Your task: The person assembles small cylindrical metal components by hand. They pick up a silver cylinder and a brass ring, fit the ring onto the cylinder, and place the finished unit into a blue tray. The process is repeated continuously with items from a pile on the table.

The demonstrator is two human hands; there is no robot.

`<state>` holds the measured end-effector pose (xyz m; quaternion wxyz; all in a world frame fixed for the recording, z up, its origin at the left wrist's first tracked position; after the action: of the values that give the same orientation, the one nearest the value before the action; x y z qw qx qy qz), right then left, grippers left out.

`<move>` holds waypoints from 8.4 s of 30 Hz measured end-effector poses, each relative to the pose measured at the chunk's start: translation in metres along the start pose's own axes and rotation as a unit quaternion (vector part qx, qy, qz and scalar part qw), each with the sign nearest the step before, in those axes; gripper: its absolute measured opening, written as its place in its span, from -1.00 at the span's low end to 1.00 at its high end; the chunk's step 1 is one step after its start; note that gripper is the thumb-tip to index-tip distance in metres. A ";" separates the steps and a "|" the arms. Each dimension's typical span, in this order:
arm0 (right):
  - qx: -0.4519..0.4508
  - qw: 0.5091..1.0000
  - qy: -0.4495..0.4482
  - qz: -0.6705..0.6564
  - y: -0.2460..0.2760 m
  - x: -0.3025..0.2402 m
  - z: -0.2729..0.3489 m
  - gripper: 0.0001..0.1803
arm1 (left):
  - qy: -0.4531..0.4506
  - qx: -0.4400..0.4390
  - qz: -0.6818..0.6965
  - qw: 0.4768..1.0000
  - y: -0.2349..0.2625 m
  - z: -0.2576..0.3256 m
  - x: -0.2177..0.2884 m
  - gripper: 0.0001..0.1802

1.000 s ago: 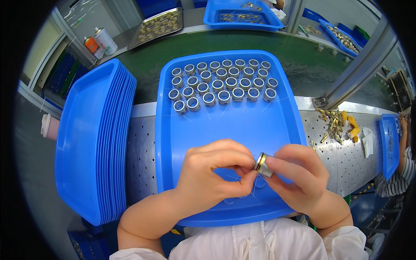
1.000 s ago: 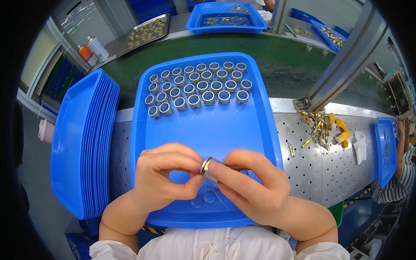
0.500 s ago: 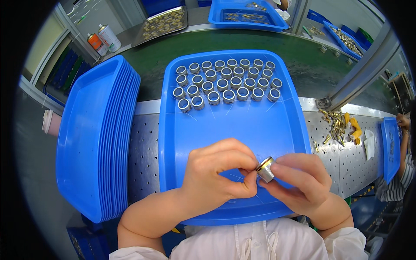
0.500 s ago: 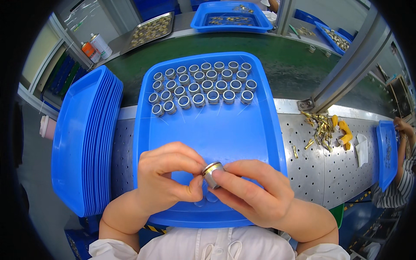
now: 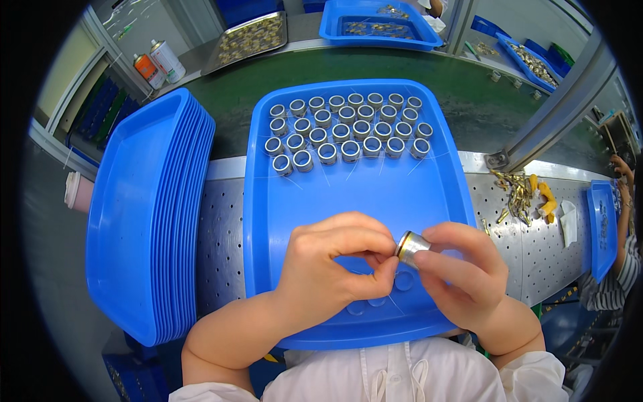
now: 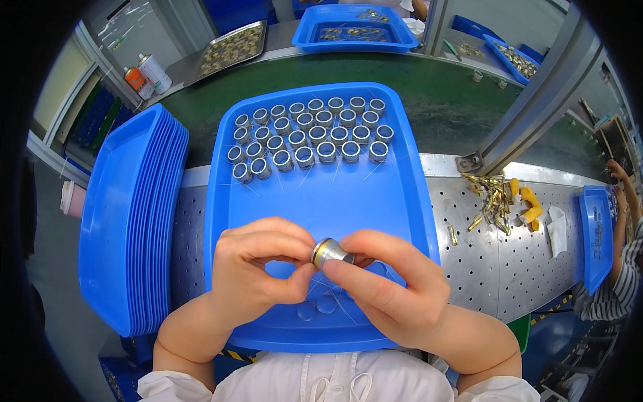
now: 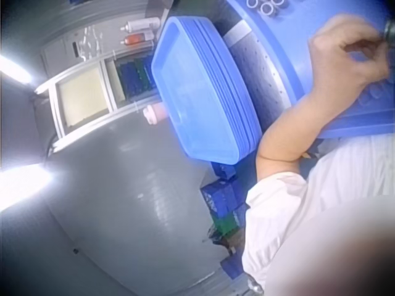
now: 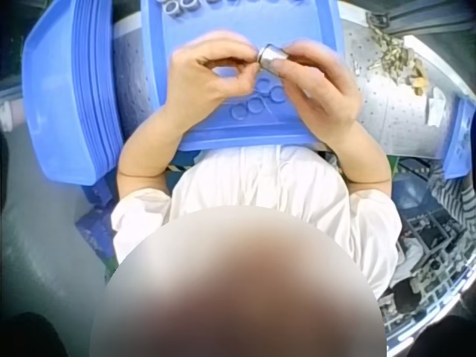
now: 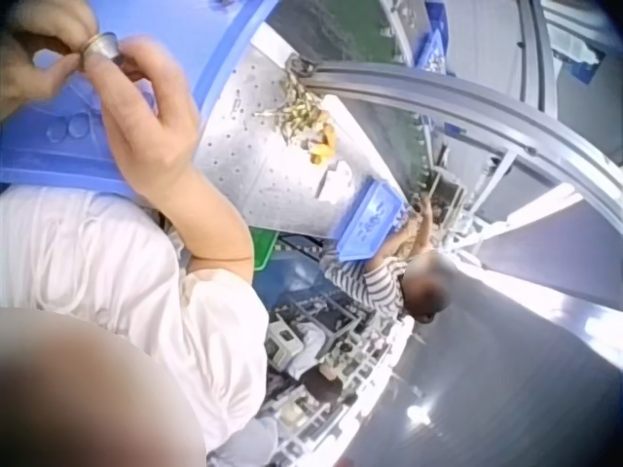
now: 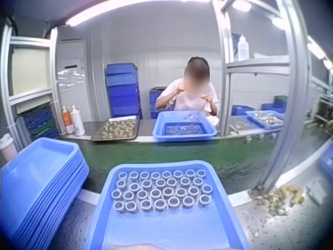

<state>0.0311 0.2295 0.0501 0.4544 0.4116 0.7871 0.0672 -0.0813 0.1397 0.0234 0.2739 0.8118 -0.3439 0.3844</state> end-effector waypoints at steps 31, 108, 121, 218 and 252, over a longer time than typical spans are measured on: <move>-0.001 1.000 0.019 0.005 0.000 -0.006 0.002 -0.64 | -0.075 -0.012 -0.075 0.994 -0.001 -0.001 0.012 -0.79; 0.018 1.000 -0.011 -0.015 0.003 0.002 0.001 -0.56 | -0.078 -0.005 -0.083 0.993 0.001 -0.003 0.016 -0.76; 0.030 0.995 0.072 0.059 0.004 -0.009 0.001 -0.62 | -0.085 -0.005 -0.075 0.994 0.001 -0.005 0.015 -0.81; 0.024 0.994 0.097 0.047 0.002 -0.010 0.005 -0.66 | -0.104 -0.002 -0.113 0.988 0.001 -0.002 0.020 -0.78; 0.005 0.999 0.043 0.015 0.001 -0.007 -0.001 -0.62 | -0.108 -0.010 -0.138 0.985 0.002 -0.003 0.021 -0.78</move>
<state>0.0331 0.2255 0.0556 0.4173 0.4225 0.7998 0.0878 -0.0741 0.1338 0.0424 0.2935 0.8853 -0.2600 0.2498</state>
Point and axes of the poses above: each hand's wrist, its own z-axis away from the middle knuckle, its own y-axis out of the back of the hand, x = y × z, the point moved 8 cm from there along -z, towards the middle knuckle, and after that the axes turned 14 degrees about -y, right-handed, at the moved point
